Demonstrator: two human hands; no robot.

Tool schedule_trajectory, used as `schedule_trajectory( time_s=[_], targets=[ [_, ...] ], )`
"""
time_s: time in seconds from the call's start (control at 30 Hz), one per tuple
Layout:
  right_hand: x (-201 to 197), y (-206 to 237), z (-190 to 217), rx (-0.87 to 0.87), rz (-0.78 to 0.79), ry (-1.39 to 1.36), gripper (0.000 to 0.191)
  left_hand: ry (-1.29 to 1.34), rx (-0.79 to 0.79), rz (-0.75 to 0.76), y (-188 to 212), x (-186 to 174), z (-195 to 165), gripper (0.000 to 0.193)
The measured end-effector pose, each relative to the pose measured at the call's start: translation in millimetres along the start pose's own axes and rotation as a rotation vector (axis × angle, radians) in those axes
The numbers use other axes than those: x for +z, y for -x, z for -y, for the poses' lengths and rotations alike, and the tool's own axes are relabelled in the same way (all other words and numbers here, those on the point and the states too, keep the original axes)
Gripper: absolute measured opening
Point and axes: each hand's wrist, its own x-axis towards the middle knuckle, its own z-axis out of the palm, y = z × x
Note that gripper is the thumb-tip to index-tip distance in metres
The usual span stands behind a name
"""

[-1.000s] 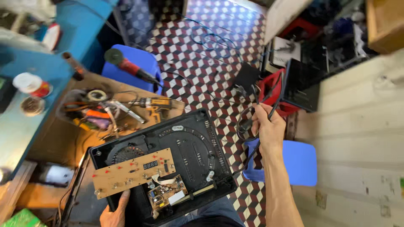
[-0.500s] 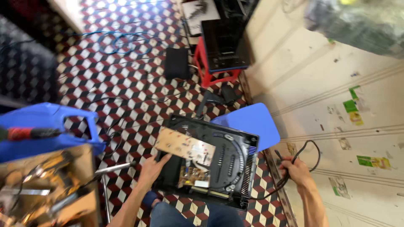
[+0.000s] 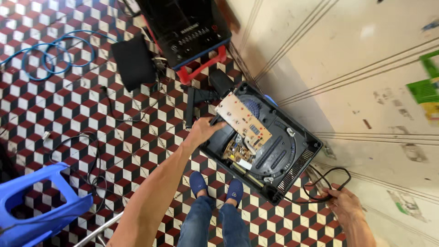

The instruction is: The person works at a cluttered bench, handling a disassembled electronic device and a separate circuit board. They move a power cord to the wall, retrieve a small component from a plastic bag, and use a multimeter to test the circuit board by connecting probes to its terminals.

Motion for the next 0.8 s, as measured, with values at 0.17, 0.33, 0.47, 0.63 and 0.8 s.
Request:
schedule_trajectory(
  time_s=[0.17,0.33,0.47,0.63,0.8],
  targets=[
    [32,-18,-25,-0.005,-0.052,-0.261,0.041,-0.127,0.013,0.085,-44,23,-17,0.062],
    [49,-21,-23,-0.066,0.051,-0.376,0.037,-0.234,0.097,0.022,-61,41,-29,0.060],
    [46,-3,-33,-0.154,0.004,-0.281,0.058,-0.192,0.353,-0.165,-64,45,-28,0.076],
    [44,38,-82,-0.461,-0.080,0.073,0.067,-0.188,0.166,-0.293,-15,29,-4,0.061],
    [97,86,-121,-0.438,0.333,0.085,0.053,-0.052,0.015,-0.280,132,14,55,0.035]
  ],
)
